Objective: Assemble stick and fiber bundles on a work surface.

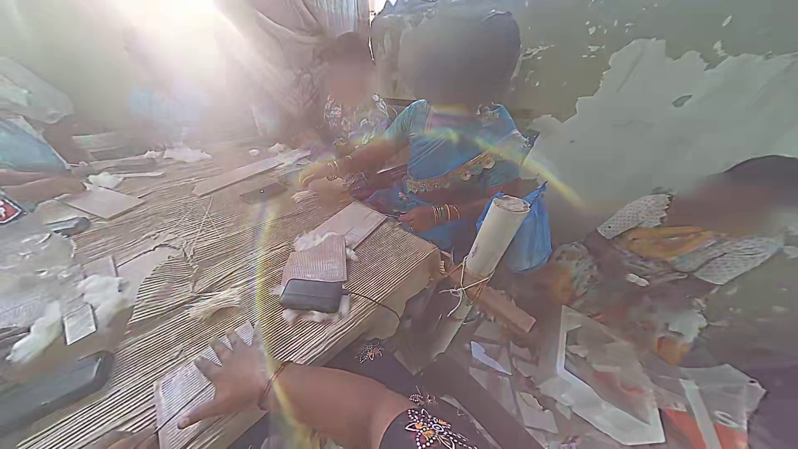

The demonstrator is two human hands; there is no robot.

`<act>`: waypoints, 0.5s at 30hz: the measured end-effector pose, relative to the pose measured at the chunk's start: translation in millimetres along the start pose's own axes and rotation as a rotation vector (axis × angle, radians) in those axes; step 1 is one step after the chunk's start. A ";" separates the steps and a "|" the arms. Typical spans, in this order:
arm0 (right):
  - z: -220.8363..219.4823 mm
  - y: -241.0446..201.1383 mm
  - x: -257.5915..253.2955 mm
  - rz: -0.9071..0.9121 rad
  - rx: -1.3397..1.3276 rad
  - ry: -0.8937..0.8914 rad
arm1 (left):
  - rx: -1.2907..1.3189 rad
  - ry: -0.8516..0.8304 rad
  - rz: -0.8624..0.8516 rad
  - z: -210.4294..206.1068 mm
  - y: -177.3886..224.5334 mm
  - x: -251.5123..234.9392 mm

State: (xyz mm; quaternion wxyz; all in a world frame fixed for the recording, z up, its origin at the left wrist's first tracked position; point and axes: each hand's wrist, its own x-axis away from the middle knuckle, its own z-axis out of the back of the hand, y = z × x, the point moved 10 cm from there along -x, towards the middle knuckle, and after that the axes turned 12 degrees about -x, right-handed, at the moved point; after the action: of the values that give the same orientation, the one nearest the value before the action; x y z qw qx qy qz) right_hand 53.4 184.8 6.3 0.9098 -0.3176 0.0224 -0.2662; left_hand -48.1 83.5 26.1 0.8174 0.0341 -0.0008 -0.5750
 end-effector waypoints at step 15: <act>-2.2 -2.5 4.3 -0.042 0.032 -0.040 | 0.085 0.093 -0.025 2.2 -8.6 1.3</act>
State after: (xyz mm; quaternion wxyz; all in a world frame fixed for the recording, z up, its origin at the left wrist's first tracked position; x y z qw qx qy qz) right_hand 55.5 179.8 6.5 0.9093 -0.3089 -0.0066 -0.2789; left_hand -55.8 79.3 27.8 0.8073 0.0952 0.0132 -0.5823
